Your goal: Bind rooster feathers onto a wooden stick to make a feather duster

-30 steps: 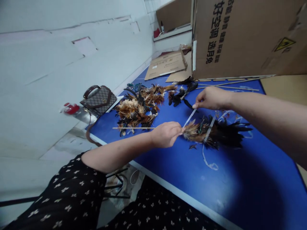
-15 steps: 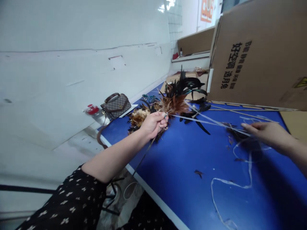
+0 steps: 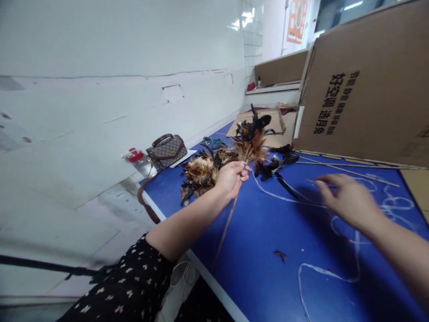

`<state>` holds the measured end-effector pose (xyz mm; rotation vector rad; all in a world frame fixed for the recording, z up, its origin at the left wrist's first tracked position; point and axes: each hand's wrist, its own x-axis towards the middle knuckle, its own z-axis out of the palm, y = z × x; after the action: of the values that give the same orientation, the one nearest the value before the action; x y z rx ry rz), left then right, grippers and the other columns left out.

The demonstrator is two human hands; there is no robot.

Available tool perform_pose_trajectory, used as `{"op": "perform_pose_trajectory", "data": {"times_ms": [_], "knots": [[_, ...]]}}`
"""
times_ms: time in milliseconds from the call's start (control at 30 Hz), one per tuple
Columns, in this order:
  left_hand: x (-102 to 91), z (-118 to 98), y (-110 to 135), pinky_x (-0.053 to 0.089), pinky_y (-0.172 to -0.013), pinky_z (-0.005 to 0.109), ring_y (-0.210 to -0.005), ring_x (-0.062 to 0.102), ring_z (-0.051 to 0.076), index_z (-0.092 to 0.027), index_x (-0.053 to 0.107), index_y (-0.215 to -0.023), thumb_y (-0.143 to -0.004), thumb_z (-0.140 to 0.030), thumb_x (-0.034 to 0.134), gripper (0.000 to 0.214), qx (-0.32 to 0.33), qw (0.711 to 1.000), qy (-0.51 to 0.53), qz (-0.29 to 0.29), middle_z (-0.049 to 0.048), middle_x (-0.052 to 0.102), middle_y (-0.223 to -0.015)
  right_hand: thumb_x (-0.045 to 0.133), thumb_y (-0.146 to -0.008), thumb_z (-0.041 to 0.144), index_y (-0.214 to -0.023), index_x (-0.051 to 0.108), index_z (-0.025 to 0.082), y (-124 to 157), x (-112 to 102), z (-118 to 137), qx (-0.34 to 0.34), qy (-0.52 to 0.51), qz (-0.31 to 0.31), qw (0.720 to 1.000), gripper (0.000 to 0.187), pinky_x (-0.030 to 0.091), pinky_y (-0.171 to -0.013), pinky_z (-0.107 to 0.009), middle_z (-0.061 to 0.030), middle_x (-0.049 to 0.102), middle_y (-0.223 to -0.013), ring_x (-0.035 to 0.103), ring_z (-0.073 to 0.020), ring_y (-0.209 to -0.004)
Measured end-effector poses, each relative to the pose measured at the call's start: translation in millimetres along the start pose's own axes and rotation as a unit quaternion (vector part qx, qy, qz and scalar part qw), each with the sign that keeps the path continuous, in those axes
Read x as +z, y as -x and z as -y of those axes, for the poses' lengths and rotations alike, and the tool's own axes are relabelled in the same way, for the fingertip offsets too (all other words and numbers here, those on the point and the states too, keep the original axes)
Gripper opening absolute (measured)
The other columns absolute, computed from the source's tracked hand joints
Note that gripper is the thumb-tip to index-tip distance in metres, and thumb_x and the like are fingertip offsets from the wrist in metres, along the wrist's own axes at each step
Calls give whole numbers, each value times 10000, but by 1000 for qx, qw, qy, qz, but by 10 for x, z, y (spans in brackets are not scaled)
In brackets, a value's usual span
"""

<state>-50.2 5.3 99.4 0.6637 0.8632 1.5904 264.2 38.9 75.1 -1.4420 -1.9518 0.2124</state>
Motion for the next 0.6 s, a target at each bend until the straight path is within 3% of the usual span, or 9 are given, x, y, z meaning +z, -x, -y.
{"op": "perform_pose_trajectory", "data": {"times_ms": [100,200,267,367,600], "knots": [[261,283,125,309,-568,251,-579,486,70,-130,606,-831,-888,-137,737,143,-5,999,-4,43,26,645,-746,628,-986,589,-1222,762,241,-25,282,480,-15,-166,72,983,441,562,-948,-498,-186,789,-1230,744,-351,-1054],[419,464,231,322,-581,257,-596,501,72,-138,613,-853,-877,-213,800,203,-12,998,-3,65,16,645,-739,587,-986,732,-1089,739,198,-3,539,767,-44,-268,89,958,565,559,-981,-452,-149,791,-1102,726,-308,-1036],[452,530,264,322,-582,258,-594,500,74,-143,606,-858,-868,-240,830,244,-20,998,-4,64,6,629,-717,597,-967,783,-972,725,193,36,642,807,-24,-297,74,952,604,575,-888,-412,-125,773,-961,711,-277,-916],[437,569,273,318,-577,258,-590,494,70,-140,606,-850,-873,-226,827,238,-36,997,-2,63,7,626,-724,658,-949,755,-960,741,192,97,711,753,8,-321,41,946,569,566,-804,-379,-104,757,-909,686,-253,-843],[420,518,317,302,-565,239,-587,465,55,-118,628,-819,-905,-137,768,165,-80,993,10,83,25,622,-755,743,-872,640,-955,767,214,114,785,719,13,-296,-47,954,435,526,-1031,-453,-116,764,-1047,679,-295,-1067]]}}
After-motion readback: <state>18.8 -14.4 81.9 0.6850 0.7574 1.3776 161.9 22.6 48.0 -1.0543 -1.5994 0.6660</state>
